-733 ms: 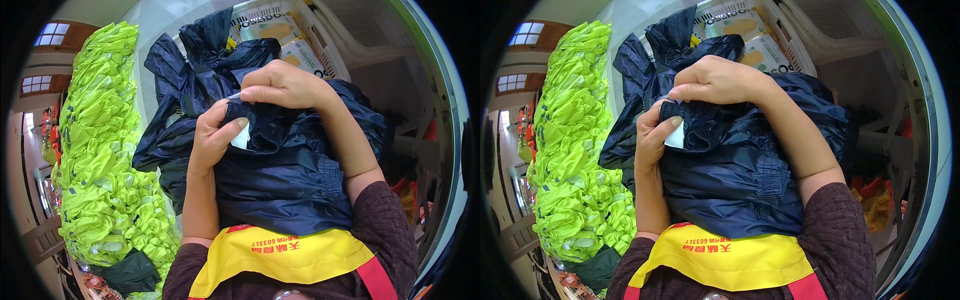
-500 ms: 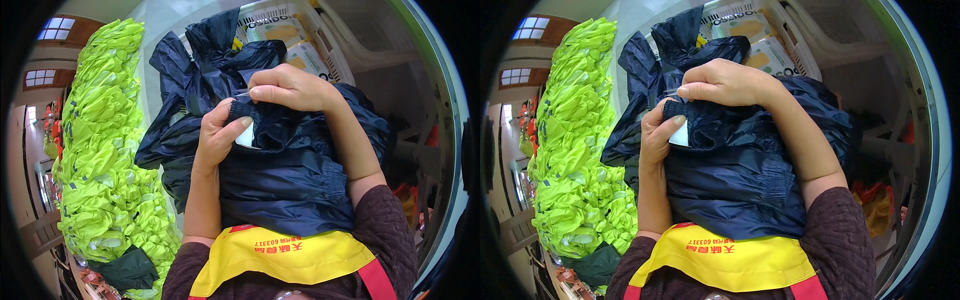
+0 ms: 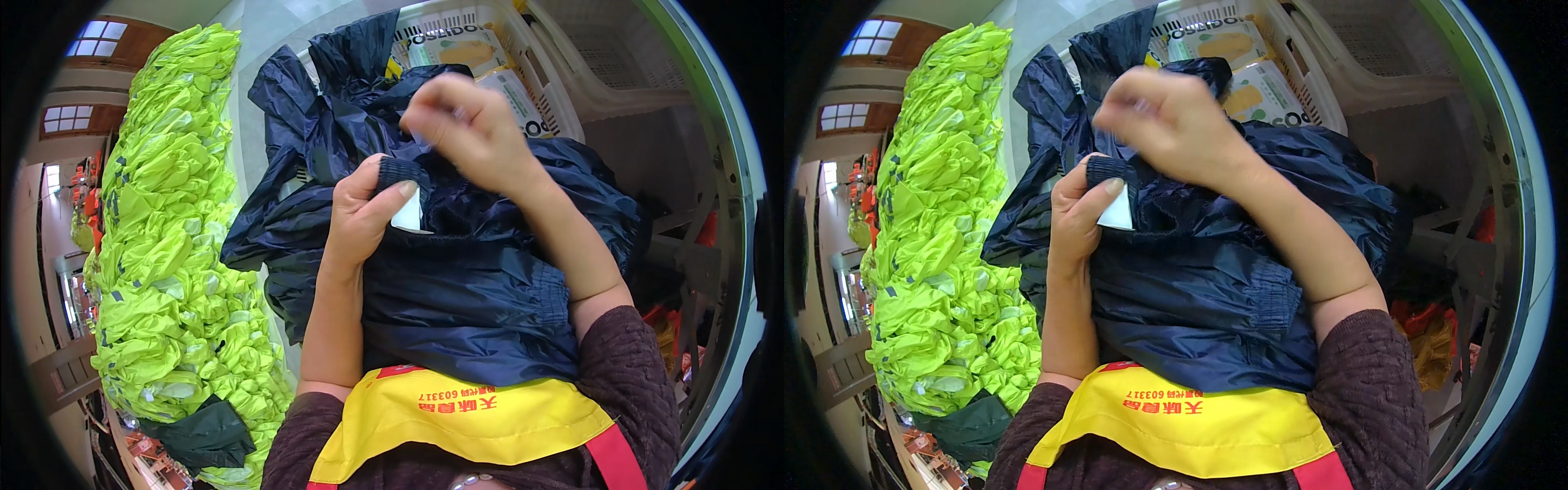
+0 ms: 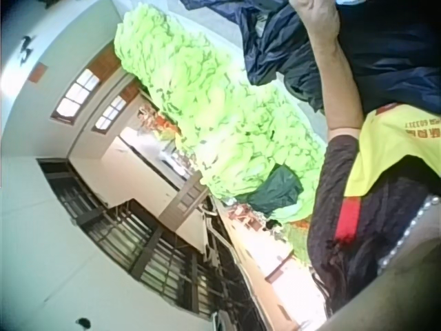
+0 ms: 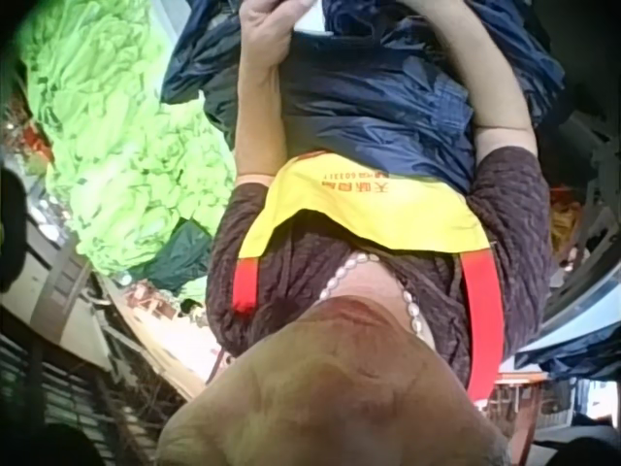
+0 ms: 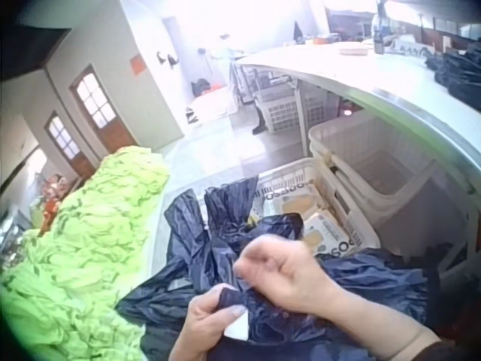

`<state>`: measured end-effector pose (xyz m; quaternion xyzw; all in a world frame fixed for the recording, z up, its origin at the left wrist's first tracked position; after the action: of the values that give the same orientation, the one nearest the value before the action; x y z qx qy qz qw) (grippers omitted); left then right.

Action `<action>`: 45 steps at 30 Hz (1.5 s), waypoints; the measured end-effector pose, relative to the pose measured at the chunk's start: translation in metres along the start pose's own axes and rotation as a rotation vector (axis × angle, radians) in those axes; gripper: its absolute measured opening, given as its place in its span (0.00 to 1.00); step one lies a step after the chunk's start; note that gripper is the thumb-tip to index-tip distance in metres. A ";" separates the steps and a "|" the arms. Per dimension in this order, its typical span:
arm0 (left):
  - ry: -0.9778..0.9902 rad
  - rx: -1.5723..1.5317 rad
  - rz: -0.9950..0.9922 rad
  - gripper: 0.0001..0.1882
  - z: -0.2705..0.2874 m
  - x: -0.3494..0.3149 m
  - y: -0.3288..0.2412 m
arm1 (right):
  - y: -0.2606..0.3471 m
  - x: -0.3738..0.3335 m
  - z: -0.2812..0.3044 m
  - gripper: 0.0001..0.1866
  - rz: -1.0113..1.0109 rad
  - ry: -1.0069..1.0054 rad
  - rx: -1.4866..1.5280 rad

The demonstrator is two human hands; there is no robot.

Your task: The person uses scissors to cut tags and excess fabric from the waistband of dark blue pants. They repeatedly pick up pants, locate the tag, cut it, and place the pants back in the pile.

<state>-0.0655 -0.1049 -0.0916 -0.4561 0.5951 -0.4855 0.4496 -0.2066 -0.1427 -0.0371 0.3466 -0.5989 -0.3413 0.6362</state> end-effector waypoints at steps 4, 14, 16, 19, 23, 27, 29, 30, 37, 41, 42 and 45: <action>-0.062 -0.132 -0.078 0.04 0.005 -0.004 -0.004 | -0.061 0.003 0.028 0.16 -0.502 -0.052 0.271; -0.046 -0.068 -0.139 0.07 0.006 -0.005 -0.007 | -0.024 -0.004 -0.012 0.11 -0.323 0.261 0.129; -0.031 -0.038 -0.148 0.08 0.007 -0.005 -0.006 | -0.022 0.001 0.001 0.11 -0.269 0.089 0.173; -0.017 -0.030 -0.182 0.10 0.007 -0.004 -0.008 | -0.046 0.000 0.020 0.12 -0.528 -0.102 0.284; -0.044 -0.018 -0.265 0.11 0.011 -0.007 -0.012 | -0.030 -0.001 0.011 0.25 -0.495 0.404 0.015; -0.082 -0.020 -0.352 0.09 0.014 -0.008 -0.018 | -0.014 -0.011 -0.001 0.25 -0.267 0.608 -0.055; -0.097 0.002 -0.387 0.09 0.015 -0.008 -0.020 | -0.015 -0.016 -0.007 0.24 -0.280 0.726 -0.205; -0.105 0.012 -0.403 0.09 0.015 -0.009 -0.020 | -0.015 -0.016 -0.010 0.23 -0.285 0.708 -0.185; -0.058 0.102 -0.508 0.09 0.008 -0.011 -0.026 | -0.013 -0.018 -0.023 0.22 -0.264 0.708 -0.147; -0.055 0.119 -0.499 0.09 0.008 -0.011 -0.026 | -0.013 -0.016 -0.027 0.21 -0.233 0.673 -0.123; -0.055 0.132 -0.503 0.10 0.008 -0.011 -0.025 | -0.011 -0.016 -0.028 0.21 -0.240 0.654 -0.099; -0.068 0.127 -0.484 0.10 0.009 -0.010 -0.026 | -0.015 -0.013 -0.026 0.21 -0.267 0.504 -0.047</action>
<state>-0.0520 -0.0992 -0.0664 -0.5721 0.4214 -0.5999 0.3678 -0.1817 -0.1384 -0.0574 0.4813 -0.3629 -0.3388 0.7224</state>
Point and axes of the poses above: each hand's wrist, its own x-axis towards the middle knuckle, its own z-axis out of the back of the hand, y = z × x, the point moved 8 cm from there along x, towards the middle knuckle, and after that the axes turned 8 degrees about -y, right-handed, at the moved point
